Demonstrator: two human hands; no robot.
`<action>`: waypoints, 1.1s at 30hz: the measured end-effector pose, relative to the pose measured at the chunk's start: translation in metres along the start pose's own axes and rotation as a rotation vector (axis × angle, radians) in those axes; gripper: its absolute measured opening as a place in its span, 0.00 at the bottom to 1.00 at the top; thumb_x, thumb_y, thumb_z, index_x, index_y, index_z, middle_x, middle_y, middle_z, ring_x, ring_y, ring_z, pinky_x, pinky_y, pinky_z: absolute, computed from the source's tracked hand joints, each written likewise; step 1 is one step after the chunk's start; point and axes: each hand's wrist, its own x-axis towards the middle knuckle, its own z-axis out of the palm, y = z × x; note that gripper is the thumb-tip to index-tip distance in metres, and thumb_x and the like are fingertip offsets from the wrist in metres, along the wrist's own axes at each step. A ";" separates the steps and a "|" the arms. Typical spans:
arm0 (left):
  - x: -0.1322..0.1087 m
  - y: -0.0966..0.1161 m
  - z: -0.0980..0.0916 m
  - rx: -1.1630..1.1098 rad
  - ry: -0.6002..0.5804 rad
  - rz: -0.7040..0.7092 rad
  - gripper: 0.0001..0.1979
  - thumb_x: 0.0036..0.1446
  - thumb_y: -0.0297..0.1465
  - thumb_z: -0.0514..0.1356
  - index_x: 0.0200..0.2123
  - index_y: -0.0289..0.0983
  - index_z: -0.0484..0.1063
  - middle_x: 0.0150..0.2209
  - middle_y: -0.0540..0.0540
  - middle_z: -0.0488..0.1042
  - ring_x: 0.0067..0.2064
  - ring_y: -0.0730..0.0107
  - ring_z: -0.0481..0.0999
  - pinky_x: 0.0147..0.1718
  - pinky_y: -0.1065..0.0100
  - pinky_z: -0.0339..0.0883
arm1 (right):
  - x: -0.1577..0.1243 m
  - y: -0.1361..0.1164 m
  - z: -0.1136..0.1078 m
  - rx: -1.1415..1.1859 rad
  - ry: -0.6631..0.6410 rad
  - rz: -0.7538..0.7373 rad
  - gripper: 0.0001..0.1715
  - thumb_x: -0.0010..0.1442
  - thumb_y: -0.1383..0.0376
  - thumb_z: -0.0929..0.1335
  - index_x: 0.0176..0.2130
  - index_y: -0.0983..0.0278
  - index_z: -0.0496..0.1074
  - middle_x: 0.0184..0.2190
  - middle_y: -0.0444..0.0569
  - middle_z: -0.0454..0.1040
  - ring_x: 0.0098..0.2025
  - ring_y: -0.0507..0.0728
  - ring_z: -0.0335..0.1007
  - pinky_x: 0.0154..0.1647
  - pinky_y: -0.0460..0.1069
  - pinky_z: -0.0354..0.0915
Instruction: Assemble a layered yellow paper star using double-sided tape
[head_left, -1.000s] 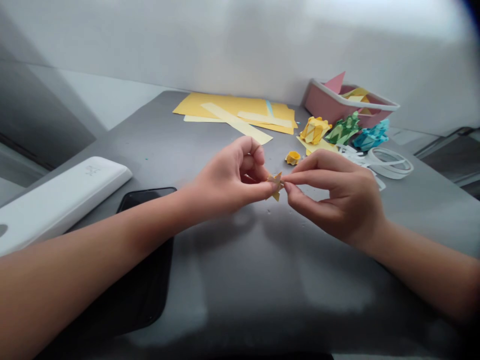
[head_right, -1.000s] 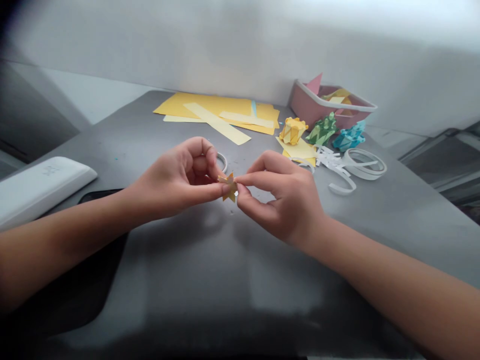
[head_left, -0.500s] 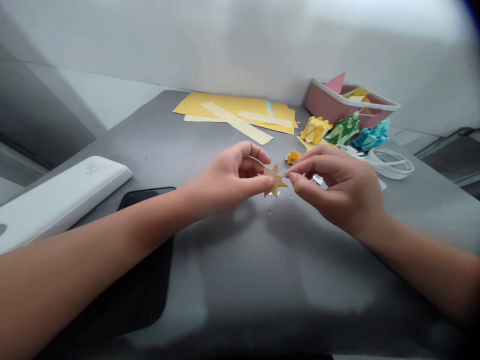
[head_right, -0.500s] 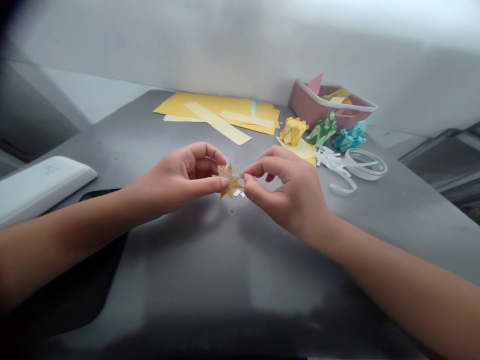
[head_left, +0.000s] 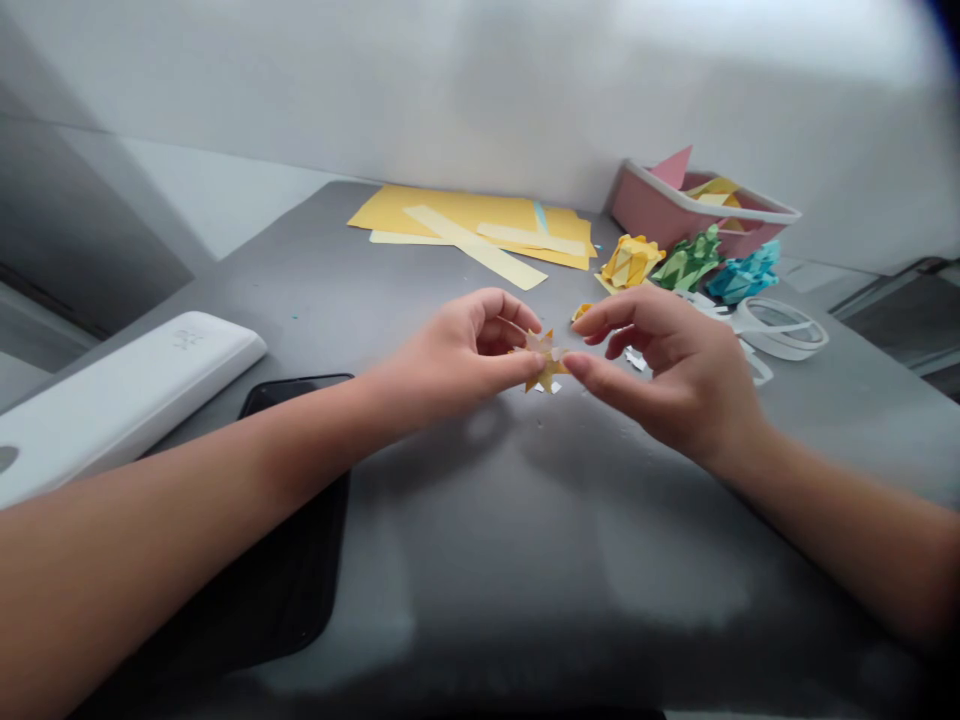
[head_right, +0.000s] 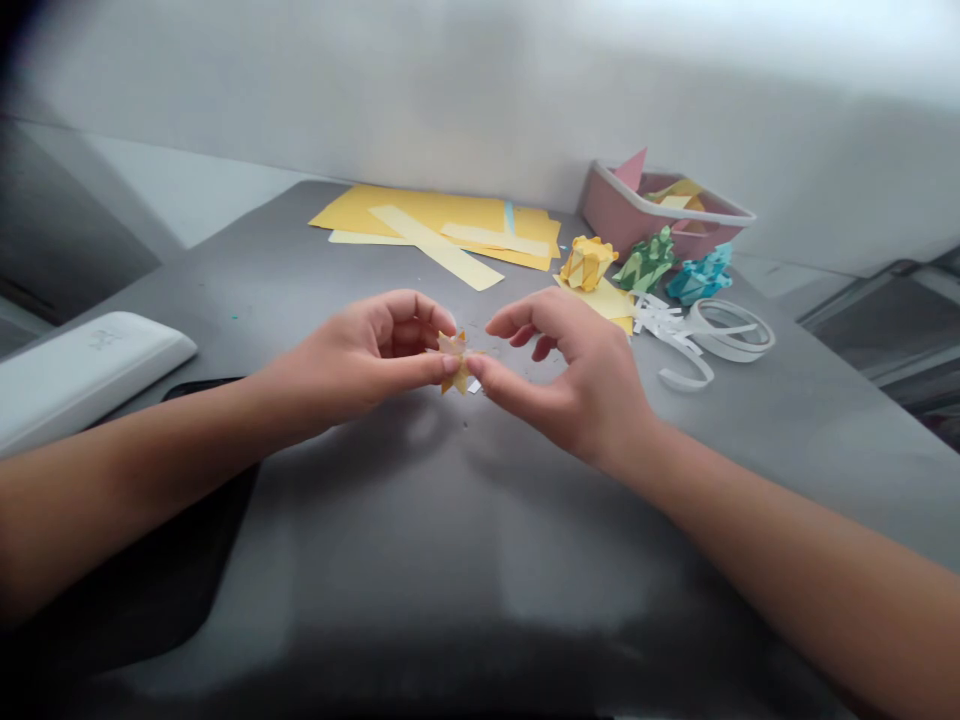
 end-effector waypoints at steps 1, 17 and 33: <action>0.000 0.000 0.000 -0.004 -0.019 0.012 0.11 0.56 0.29 0.66 0.40 0.37 0.67 0.33 0.48 0.79 0.37 0.69 0.79 0.39 0.65 0.70 | -0.001 -0.001 0.001 -0.022 -0.005 -0.031 0.09 0.53 0.61 0.75 0.37 0.60 0.77 0.35 0.49 0.78 0.38 0.58 0.74 0.34 0.52 0.69; -0.002 0.003 0.000 0.008 -0.007 0.056 0.12 0.56 0.29 0.68 0.39 0.35 0.68 0.32 0.47 0.80 0.36 0.71 0.81 0.37 0.69 0.72 | -0.003 -0.005 0.001 -0.238 0.062 -0.289 0.05 0.58 0.67 0.72 0.30 0.60 0.77 0.29 0.49 0.78 0.31 0.56 0.75 0.32 0.51 0.70; -0.002 -0.002 -0.002 0.039 -0.081 0.074 0.11 0.56 0.29 0.66 0.40 0.38 0.68 0.32 0.49 0.80 0.37 0.69 0.81 0.37 0.67 0.72 | -0.004 0.000 0.003 -0.252 0.002 -0.353 0.05 0.57 0.68 0.70 0.30 0.61 0.77 0.31 0.49 0.79 0.32 0.56 0.76 0.34 0.52 0.71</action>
